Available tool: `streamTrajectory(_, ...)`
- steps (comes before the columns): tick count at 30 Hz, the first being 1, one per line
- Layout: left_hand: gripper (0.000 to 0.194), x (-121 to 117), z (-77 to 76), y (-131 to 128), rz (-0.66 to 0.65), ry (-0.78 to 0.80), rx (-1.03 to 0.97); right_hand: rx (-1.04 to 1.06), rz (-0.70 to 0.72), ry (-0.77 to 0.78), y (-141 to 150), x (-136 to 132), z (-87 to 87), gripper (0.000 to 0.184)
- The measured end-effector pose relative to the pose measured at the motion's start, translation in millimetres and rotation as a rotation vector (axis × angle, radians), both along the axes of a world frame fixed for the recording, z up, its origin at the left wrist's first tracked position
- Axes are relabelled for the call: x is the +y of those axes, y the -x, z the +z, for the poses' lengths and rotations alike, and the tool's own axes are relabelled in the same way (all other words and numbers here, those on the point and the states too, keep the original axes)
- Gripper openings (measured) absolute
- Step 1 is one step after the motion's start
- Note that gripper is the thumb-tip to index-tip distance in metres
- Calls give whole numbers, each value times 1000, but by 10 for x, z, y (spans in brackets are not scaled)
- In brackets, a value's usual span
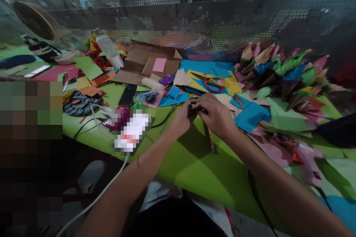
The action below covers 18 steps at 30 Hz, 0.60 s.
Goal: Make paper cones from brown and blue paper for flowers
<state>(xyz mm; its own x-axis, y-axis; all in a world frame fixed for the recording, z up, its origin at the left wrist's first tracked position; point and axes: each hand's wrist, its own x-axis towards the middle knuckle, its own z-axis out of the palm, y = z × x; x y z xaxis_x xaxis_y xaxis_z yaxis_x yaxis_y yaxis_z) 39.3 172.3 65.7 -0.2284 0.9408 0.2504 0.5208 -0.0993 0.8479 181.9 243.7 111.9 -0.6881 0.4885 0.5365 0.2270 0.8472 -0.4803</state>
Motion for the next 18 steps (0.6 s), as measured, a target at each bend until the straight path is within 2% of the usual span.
streamTrajectory(5, 41, 6, 31, 1, -24, -2, -38, -53, -3, 35, -25, 1, 36, 20)
streamTrajectory(9, 42, -10, 114, -9, -28, 35, -47, -86, -1, 49, -30, 35, 31, 18)
streamTrajectory(13, 43, -29, 195, -25, -30, 66, -28, -108, 15, 24, -33, 75, 11, 17)
streamTrajectory(18, 46, -38, 224, -34, -61, 44, -61, -132, 45, 1, -51, 102, 4, 21)
